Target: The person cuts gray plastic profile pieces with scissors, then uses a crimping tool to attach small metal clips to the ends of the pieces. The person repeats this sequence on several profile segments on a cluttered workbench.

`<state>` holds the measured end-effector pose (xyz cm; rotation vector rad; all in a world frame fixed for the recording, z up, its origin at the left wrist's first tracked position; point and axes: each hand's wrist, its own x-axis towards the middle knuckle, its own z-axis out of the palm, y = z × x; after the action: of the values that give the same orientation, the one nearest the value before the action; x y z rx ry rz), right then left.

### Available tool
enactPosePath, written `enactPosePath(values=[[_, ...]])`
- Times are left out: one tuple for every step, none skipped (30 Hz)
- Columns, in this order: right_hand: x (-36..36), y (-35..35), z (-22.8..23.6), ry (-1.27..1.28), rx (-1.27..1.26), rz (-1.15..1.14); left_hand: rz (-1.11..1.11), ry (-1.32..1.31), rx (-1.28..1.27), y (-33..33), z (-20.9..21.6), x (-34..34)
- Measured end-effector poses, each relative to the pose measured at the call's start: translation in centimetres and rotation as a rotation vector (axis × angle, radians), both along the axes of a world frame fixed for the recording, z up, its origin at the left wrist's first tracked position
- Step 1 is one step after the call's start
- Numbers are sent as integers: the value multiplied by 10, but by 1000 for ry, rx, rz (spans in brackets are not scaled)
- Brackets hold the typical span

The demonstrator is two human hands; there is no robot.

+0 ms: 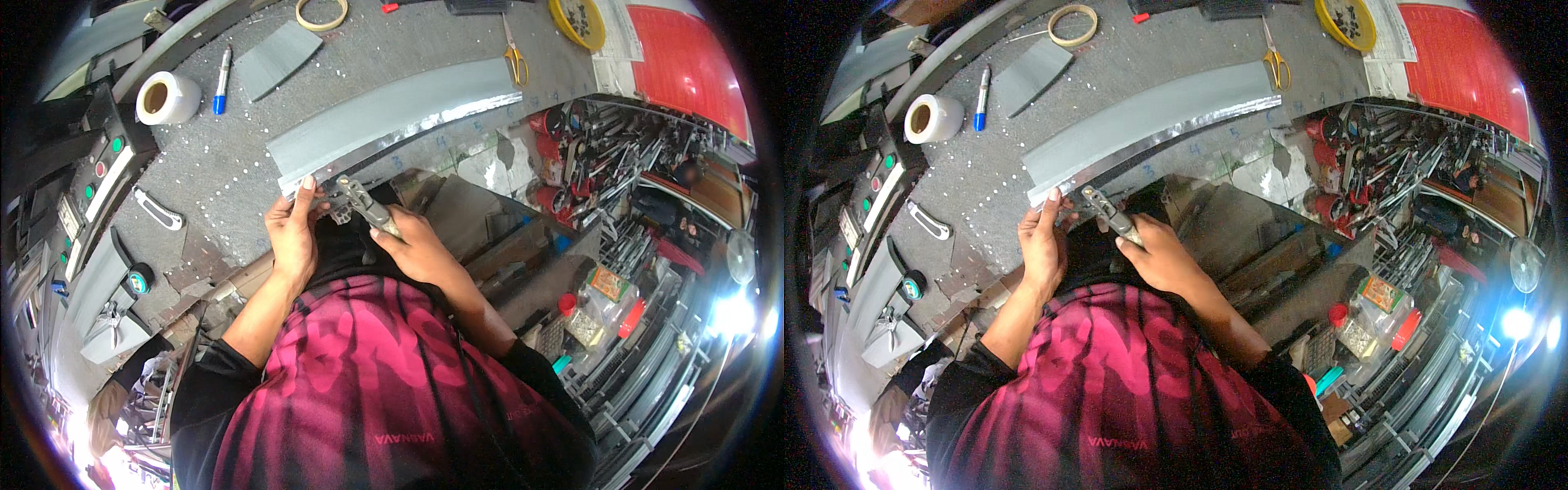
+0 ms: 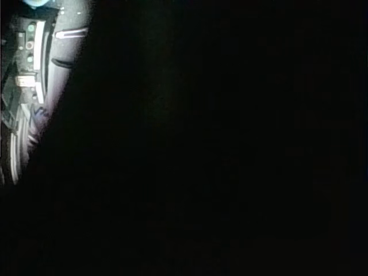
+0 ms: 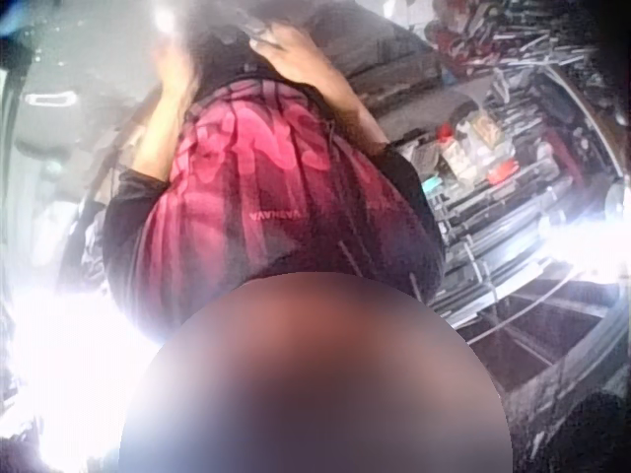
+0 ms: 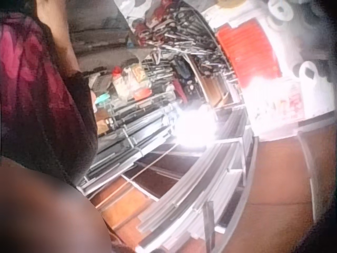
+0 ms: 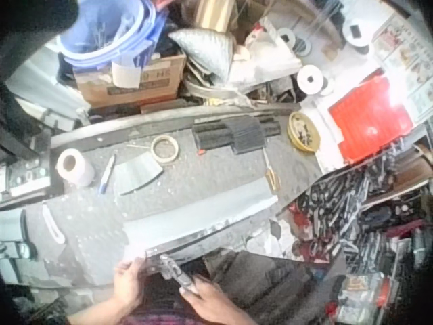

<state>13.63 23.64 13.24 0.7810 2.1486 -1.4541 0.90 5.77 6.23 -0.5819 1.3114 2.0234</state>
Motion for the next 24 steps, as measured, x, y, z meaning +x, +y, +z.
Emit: enactPosePath(values=[[-1,-5,-3,51,17,-9,-1,62,8,0,1,4],[-3,-10,-6,106,33,-17,-14,72,27,-1,0,4],[-5,-15,-9,152,55,-24,-14,112,33,-2,1,6],[-5,-18,-11,206,27,-50,-14,151,39,-2,1,7],[-5,-21,-12,216,19,-63,-12,191,46,-3,2,8],[-4,-22,-13,231,14,-74,-30,203,34,-4,3,9],[-4,-23,-13,246,16,-79,-48,214,22,-5,4,9],[-3,-23,-14,250,-6,-83,-55,217,6,-6,5,10],[-2,-23,-15,255,-21,-81,-65,263,-1,-7,6,10],[-1,-23,-16,259,-37,-78,-64,301,-16,-7,7,11],[-1,-24,-17,271,-30,-78,-65,337,-32,-7,9,13],[0,-25,-18,283,-22,-79,-77,382,-66,-7,11,13],[0,-26,-19,299,-14,-77,-89,428,-98,-7,12,13],[-1,-27,-20,309,0,-80,-91,465,-138,-7,13,14],[-1,-28,-21,322,15,-80,-92,474,-120,-7,14,14],[-1,-29,-21,326,25,-81,-82,474,-108,-7,15,14],[-1,-30,-22,334,27,-88,-82,461,-104,-7,16,14],[-1,-30,-21,332,24,-96,-81,465,-102,-7,17,14],[-1,-30,-21,336,20,-102,-90,455,-108,-7,18,13],[-1,-31,-20,327,29,-98,-91,451,-117,-7,18,13],[-1,-31,-20,324,37,-92,-94,440,-110,-6,19,13],[-1,-31,-19,322,45,-87,-90,435,-106,-6,19,13],[-2,-31,-19,317,47,-90,-79,430,-109,-5,19,13],[-2,-32,-18,314,48,-93,-72,435,-86,-5,19,13]])
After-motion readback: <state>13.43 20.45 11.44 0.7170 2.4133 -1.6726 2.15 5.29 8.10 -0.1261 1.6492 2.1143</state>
